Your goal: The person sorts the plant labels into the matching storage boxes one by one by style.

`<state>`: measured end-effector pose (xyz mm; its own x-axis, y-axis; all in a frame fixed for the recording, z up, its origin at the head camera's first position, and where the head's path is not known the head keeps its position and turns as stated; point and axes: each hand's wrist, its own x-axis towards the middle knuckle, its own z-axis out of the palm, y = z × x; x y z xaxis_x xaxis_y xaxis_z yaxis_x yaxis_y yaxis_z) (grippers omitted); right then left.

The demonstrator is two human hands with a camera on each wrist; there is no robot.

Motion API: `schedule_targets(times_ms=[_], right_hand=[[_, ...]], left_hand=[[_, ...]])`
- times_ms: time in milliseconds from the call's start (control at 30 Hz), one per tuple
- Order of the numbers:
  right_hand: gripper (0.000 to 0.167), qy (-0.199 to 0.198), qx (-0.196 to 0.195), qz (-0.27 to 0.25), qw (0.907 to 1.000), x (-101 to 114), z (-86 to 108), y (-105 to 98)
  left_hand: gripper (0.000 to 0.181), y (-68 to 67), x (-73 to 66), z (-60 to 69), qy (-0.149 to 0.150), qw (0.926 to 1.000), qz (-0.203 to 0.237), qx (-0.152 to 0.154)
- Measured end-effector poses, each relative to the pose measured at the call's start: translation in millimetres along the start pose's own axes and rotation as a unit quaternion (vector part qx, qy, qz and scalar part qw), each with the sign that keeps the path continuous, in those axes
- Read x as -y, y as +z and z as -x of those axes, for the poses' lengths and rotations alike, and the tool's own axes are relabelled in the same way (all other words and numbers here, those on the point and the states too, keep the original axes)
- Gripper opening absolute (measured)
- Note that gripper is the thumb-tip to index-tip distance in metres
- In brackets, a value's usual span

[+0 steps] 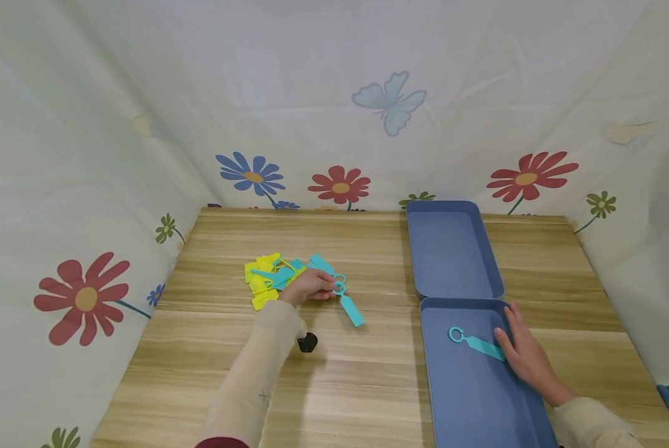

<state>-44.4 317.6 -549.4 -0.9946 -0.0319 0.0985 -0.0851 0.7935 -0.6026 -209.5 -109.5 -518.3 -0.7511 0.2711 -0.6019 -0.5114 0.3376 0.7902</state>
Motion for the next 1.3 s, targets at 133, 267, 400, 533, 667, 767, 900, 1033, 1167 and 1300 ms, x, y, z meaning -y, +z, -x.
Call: schedule_targets(times_ms=[133,267,400,533,667,767,900,1033,1167,1300], right_hand=[[0.057,-0.002,-0.001,0.000,1.0000,-1,0.4,0],[0.056,-0.005,-0.004,-0.001,1.0000,0,0.4,0],[0.054,-0.012,-0.009,-0.001,0.9999,-1,0.6,1],[0.053,-0.017,-0.013,0.000,0.9998,-1,0.9,1],[0.054,-0.020,-0.011,-0.005,0.9997,-2,1.4,1],[0.055,-0.019,-0.009,-0.009,0.9997,-2,1.5,0],[0.055,-0.015,-0.006,-0.006,0.9998,-2,1.0,0],[0.056,-0.015,-0.003,-0.003,0.9999,-3,0.5,0],[0.056,-0.015,-0.003,-0.002,0.9999,-4,0.8,1],[0.057,-0.013,-0.001,-0.002,0.9999,-4,1.2,1]], left_hand=[[0.020,8.2,-0.2,-0.5,0.001,0.9999,0.006,0.014],[0.018,16.9,-1.9,-0.6,0.000,0.9995,0.017,0.026],[0.019,27.6,-7.9,3.0,0.001,0.9993,0.008,0.037],[0.020,38.7,-14.9,6.5,0.004,0.9984,-0.006,0.056],[0.020,50.2,-20.4,7.6,0.014,0.9968,-0.017,0.076],[0.018,59.2,-24.1,8.5,0.025,0.9951,-0.025,0.093],[0.018,71.2,-29.2,10.3,0.033,0.9925,-0.024,0.115],[0.018,82.9,-33.9,12.0,0.034,0.9907,-0.021,0.130],[0.018,96.0,-37.6,13.8,0.035,0.9894,-0.023,0.139],[0.018,110.7,-39.3,15.1,0.041,0.9875,-0.026,0.150]])
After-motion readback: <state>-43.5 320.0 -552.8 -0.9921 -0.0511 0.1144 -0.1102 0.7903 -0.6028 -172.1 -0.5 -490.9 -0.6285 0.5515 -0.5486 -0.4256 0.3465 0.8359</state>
